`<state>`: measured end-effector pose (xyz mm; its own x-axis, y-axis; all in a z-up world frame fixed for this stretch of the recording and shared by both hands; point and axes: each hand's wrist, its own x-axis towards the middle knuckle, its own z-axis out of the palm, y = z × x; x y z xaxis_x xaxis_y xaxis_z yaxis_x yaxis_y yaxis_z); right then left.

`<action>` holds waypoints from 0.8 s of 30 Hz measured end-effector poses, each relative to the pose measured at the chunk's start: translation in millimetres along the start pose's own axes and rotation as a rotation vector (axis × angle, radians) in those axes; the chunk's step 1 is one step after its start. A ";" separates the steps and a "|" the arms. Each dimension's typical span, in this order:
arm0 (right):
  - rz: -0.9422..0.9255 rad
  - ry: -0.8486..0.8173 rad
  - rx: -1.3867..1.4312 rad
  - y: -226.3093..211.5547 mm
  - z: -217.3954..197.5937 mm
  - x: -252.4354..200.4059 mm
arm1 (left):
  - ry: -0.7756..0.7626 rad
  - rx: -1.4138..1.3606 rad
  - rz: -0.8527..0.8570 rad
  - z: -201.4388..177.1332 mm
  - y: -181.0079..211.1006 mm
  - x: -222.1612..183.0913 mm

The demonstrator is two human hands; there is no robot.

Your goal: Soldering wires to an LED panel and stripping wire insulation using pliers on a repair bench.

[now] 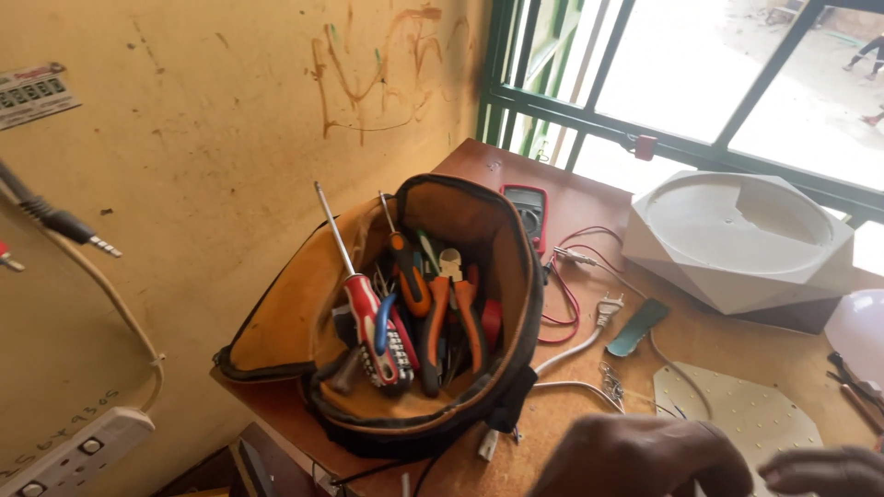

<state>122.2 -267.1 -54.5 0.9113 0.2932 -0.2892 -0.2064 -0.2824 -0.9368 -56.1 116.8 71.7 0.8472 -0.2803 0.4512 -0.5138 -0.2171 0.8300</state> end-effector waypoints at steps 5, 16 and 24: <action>-0.709 0.276 -0.912 -220.4 217.6 -64.2 | 0.608 0.209 0.208 -62.2 13.7 -5.0; -0.603 -0.065 -1.330 -306.2 406.4 58.8 | 1.059 -0.166 0.044 -148.0 6.6 -12.8; -0.772 0.250 -1.314 -284.2 389.9 98.8 | 0.963 -0.219 0.159 -144.7 -1.2 -17.9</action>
<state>132.0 198.3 106.5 0.7070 0.6242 0.3324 0.6539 -0.7561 0.0289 -51.2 257.3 110.2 0.5690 0.6071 0.5547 -0.6764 -0.0381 0.7355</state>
